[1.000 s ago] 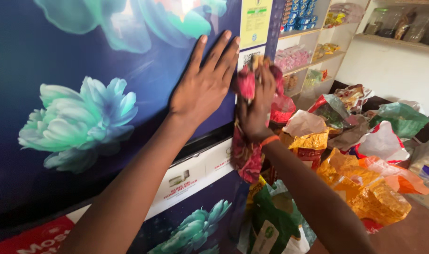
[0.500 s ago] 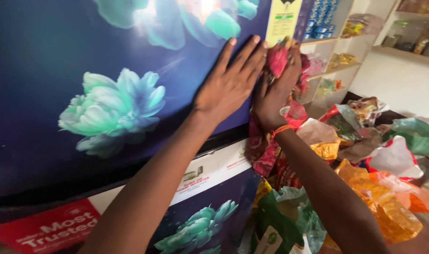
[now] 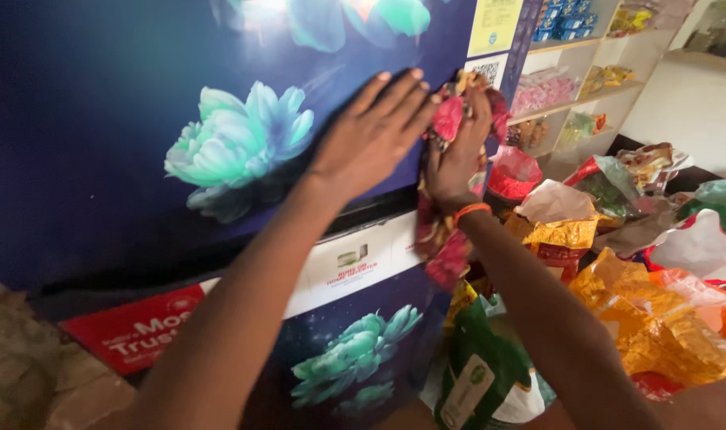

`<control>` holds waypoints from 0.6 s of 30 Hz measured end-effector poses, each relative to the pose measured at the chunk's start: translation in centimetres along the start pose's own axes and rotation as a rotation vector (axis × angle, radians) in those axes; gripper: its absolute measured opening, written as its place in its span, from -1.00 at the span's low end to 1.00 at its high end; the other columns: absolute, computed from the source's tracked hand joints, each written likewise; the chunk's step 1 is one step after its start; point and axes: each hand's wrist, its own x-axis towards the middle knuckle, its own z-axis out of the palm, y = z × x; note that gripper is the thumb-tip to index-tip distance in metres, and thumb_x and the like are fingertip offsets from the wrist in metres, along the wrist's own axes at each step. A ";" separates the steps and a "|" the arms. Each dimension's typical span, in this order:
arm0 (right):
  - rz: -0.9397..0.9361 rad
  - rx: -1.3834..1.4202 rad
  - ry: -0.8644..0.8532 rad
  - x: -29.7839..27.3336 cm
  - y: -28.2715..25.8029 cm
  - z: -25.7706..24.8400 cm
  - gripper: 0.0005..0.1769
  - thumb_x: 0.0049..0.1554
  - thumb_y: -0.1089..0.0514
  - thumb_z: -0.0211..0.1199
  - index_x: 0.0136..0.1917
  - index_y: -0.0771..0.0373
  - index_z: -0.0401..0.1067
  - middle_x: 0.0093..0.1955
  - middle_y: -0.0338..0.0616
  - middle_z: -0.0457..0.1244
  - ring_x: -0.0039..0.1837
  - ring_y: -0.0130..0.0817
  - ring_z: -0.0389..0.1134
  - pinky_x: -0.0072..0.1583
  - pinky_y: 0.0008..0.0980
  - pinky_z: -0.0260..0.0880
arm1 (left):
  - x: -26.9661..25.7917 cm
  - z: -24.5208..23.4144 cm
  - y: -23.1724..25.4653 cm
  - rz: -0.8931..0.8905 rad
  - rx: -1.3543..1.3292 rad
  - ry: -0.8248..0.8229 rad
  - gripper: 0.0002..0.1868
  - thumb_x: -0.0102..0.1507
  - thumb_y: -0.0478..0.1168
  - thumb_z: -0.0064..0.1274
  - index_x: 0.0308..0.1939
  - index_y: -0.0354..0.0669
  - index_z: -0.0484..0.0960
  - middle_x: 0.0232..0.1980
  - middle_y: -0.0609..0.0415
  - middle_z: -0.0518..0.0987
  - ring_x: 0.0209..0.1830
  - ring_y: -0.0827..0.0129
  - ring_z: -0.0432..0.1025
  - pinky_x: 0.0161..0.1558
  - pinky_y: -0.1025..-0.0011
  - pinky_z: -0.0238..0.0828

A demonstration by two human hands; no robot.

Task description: The person wipes the front surface of a large blue refrigerator with a floral-patterned cloth. They use their right hand to rub the cloth across the surface while their left hand stabilizes the appliance. The action is repetitive and covers various sections of the refrigerator door.

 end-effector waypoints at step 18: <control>0.032 0.049 0.101 -3.2 -9.8 4.3 -0.33 0.29 0.19 0.08 0.55 0.51 -0.03 0.60 0.42 -0.11 0.66 0.36 -0.08 0.65 0.15 -0.13 | -8.8 -5.8 -3.6 0.012 0.166 -0.075 -0.41 0.40 -0.08 -0.24 0.51 -0.13 0.36 0.57 0.12 0.32 0.60 0.35 0.12 0.55 0.27 -0.08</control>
